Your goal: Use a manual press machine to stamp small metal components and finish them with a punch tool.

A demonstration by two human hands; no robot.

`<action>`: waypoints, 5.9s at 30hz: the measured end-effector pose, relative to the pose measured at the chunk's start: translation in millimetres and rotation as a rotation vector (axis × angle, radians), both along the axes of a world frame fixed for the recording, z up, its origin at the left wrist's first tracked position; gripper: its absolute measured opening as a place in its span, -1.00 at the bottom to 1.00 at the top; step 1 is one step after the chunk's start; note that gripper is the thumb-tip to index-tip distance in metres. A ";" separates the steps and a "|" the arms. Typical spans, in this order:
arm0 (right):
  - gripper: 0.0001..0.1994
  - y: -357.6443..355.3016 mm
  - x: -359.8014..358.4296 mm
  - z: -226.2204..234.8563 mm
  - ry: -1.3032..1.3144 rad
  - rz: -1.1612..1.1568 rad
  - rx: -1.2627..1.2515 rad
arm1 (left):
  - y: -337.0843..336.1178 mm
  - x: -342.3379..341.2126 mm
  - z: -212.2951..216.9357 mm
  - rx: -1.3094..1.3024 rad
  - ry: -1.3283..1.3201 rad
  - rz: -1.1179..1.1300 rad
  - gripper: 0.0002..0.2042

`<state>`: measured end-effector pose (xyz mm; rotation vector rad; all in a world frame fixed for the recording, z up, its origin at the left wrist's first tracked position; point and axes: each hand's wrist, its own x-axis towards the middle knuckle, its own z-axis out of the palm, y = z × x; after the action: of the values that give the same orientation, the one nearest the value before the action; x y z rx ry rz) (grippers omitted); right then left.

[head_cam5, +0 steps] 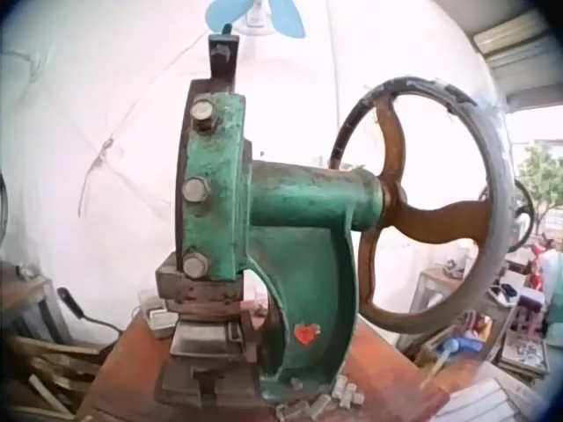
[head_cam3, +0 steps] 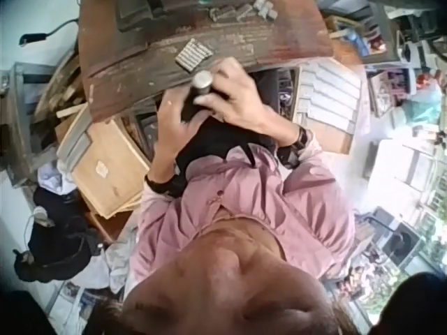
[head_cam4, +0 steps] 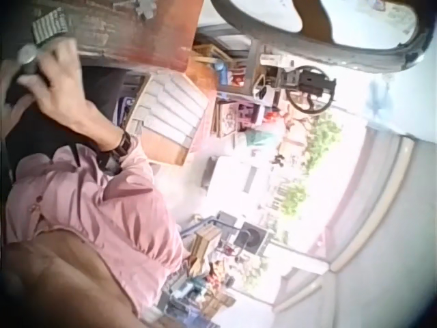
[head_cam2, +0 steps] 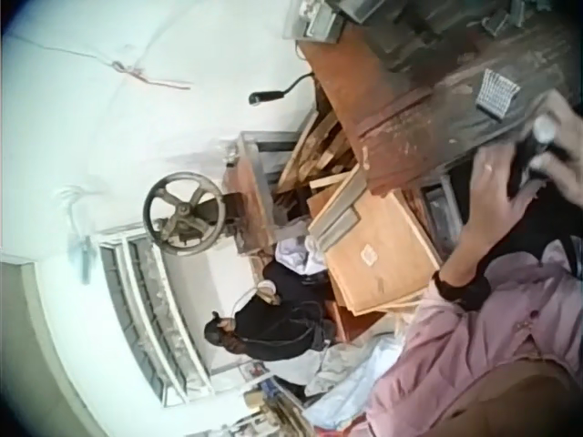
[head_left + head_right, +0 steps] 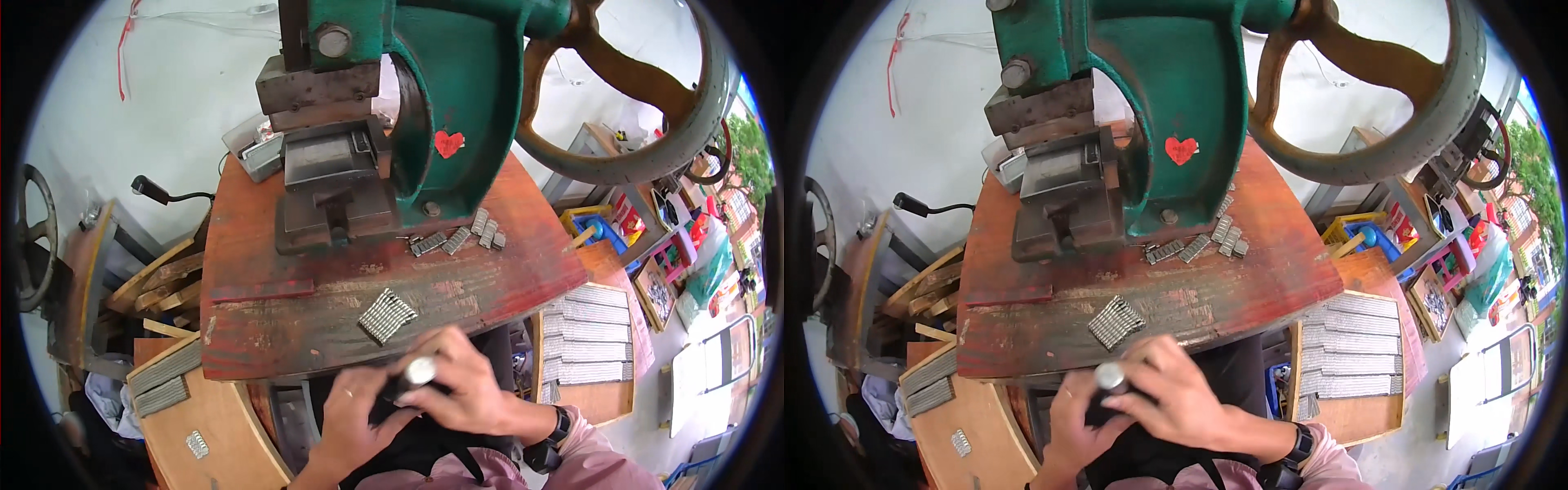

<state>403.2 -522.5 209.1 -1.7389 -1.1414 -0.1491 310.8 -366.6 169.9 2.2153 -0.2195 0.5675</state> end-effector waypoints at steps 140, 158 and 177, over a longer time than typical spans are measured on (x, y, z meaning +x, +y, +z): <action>-0.78 -55.5 -31.9 -115.3 -0.146 -0.644 -0.193 | 278.6 -133.6 -150.1 0.317 0.579 1.594 -0.56; -0.85 -54.9 -29.6 -109.1 -0.181 -0.678 -0.165 | 254.3 -125.4 -136.6 0.186 0.583 1.254 -0.56; -0.73 -31.4 -10.2 -56.0 -0.254 -0.312 -0.013 | 121.0 -32.6 62.7 0.011 0.344 0.245 -0.54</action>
<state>392.9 -553.8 153.1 -1.9417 -1.0419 -0.5678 278.2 -245.6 232.6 2.3236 0.2301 0.3051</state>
